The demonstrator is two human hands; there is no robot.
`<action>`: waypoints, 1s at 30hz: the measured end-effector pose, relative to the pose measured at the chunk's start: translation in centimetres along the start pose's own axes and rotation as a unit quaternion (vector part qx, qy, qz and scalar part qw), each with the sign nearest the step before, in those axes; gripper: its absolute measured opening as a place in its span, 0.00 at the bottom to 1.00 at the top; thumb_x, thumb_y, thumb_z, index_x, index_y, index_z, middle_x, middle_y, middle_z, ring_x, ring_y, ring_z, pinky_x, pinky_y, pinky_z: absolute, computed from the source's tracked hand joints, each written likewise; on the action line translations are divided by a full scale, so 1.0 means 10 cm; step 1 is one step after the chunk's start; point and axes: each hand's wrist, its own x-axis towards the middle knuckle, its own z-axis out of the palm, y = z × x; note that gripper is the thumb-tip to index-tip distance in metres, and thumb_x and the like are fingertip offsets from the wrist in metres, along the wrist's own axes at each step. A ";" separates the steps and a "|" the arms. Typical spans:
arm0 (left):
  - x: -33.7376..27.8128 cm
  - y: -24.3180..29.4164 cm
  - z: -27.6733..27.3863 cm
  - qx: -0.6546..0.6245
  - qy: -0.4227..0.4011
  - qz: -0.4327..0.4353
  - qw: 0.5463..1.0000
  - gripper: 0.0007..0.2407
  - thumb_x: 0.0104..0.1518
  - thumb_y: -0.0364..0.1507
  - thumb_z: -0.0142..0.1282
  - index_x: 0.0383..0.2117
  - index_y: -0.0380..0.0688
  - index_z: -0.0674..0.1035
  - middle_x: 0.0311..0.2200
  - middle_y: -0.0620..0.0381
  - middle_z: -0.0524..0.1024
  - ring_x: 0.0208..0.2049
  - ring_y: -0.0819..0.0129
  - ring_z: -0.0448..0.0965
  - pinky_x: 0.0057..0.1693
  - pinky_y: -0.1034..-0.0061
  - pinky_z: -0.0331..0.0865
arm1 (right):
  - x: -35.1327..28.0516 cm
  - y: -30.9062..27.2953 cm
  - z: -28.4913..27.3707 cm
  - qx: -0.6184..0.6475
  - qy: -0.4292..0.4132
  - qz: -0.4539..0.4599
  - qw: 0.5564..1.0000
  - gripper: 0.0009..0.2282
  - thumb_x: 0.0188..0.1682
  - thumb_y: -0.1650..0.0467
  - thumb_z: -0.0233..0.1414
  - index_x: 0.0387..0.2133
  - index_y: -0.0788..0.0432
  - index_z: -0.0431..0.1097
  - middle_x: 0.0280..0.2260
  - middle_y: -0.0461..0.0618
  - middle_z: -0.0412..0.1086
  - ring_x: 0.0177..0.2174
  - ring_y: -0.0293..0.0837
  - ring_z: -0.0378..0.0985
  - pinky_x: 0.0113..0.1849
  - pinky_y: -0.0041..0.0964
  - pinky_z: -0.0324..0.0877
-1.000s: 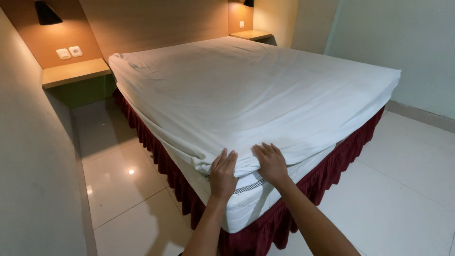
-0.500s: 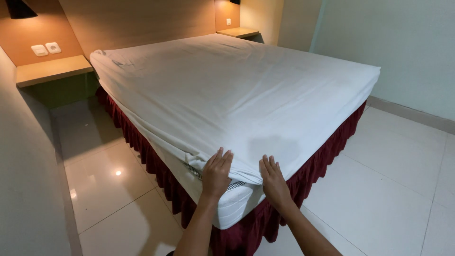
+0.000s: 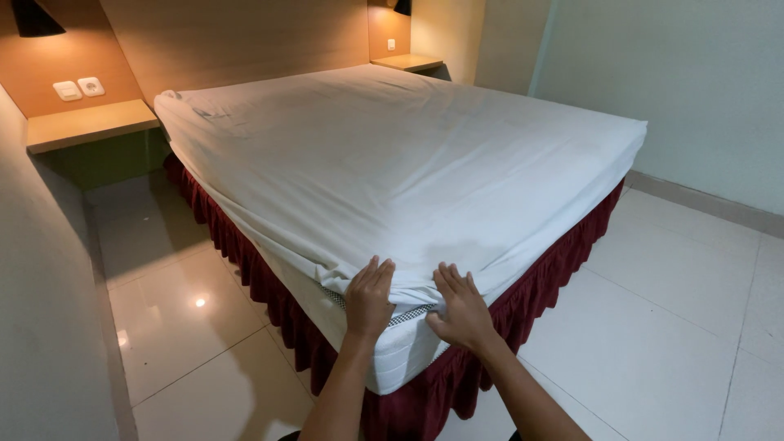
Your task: The person smooths and tucks a white bedsheet onto a mattress, working around the corners and sides to secure the fabric. They adjust the sheet at the head and foot of the bed, ensuring it is tight and wrinkle-free.
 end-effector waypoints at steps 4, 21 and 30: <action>0.00 0.01 -0.09 -0.002 -0.002 -0.008 1.000 0.24 0.39 0.13 0.62 0.49 0.35 0.80 0.51 0.45 0.80 0.60 0.50 0.75 0.62 0.58 0.67 | 0.22 -0.30 -0.05 0.044 0.025 -0.046 0.998 0.41 0.40 0.68 0.64 0.67 0.63 0.49 0.69 0.63 0.47 0.66 0.57 0.44 0.63 0.57 0.42; -0.30 0.12 -0.15 -0.004 -0.026 -0.077 0.997 0.21 0.45 0.15 0.63 0.49 0.37 0.81 0.48 0.46 0.81 0.57 0.50 0.77 0.62 0.58 0.68 | 0.34 -0.39 0.41 0.011 0.068 -0.088 0.994 0.27 0.40 0.85 0.48 0.56 0.60 0.69 0.60 0.59 0.65 0.62 0.59 0.62 0.61 0.63 0.53; -0.53 0.20 -0.17 -0.006 -0.012 -0.064 0.998 0.21 0.43 0.12 0.59 0.48 0.37 0.82 0.50 0.46 0.81 0.60 0.52 0.75 0.63 0.59 0.67 | 0.03 -0.46 0.42 0.002 0.062 -0.075 0.995 0.29 0.38 0.85 0.49 0.57 0.61 0.67 0.60 0.57 0.66 0.62 0.58 0.63 0.61 0.62 0.55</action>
